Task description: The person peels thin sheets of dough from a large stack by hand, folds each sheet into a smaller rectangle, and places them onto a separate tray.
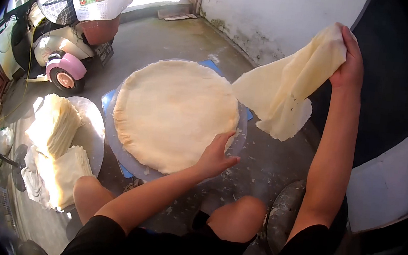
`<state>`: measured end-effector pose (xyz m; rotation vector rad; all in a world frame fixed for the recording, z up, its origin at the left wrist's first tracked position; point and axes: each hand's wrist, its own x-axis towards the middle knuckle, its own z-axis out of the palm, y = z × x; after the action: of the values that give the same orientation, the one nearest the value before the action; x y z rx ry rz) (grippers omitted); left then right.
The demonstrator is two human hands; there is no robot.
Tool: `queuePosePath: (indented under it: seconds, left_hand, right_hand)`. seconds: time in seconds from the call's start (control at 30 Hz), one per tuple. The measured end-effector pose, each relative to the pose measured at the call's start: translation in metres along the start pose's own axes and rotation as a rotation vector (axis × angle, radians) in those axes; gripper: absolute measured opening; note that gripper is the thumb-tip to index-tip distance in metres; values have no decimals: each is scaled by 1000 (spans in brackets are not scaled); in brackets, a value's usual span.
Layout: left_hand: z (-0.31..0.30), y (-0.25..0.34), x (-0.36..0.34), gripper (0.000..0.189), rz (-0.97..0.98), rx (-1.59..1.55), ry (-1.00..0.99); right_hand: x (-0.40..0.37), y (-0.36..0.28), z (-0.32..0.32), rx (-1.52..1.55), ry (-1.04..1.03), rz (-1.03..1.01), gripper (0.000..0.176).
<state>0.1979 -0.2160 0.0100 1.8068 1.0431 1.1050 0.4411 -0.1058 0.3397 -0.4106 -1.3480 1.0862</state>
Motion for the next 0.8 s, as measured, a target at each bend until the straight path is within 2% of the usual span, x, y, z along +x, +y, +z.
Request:
queuePosePath:
  seconds: [0.07,0.17,0.23,0.3,0.37,0.4,0.47,0.5,0.53,0.57,0.6,0.67,0.73,0.8]
  left_hand:
    - [6,24,2,84,85,-68,53]
    - [14,47,-3,90,140,-160,11]
    - [17,55,-13,89,158,-210,-37]
    - [21,58,-23,88,169,-255,-81]
    - [24,60,-32,84,31,-488,-139]
    - [24,58,-33,84,30,-487,-139]
    - [24,53,-30,84,-268,-793,-162]
    - [10,69,-28,57,-255,-957,-122]
    - [6,57,-23,57,-251,-956,-121]
    - [3,34,-17,46,-313,-1077,-129]
    - [-5,20,-13,36,-376,-1198,-136]
    - [-39,27,-6,25,-379,-1180,29]
    - [-89,-3,14,20,-268,-785,107]
    - [-145,17,36,8,-135,-554,349]
  right_hand:
    - [5,-21,7,-42,29,-3,20]
    - [-6,-46,20,-82,65,16,22]
    - [-19,-56,37,-82,140,12,23]
    - [-29,-65,35,-63,94,41,23]
    - [-39,-67,36,-38,44,72,23]
    - [-44,-66,39,-31,85,76,23]
    - [-48,-62,39,-22,124,79,23]
    - [-48,-57,34,23,123,101,23]
    - [-49,-53,35,68,122,121,23]
    - [-49,-45,36,34,226,89,21]
    - [-47,-36,38,36,222,87,21]
    - [-38,-14,34,35,453,99,17]
    - [-24,13,19,98,477,138,14]
    - [-10,40,13,132,524,163,12]
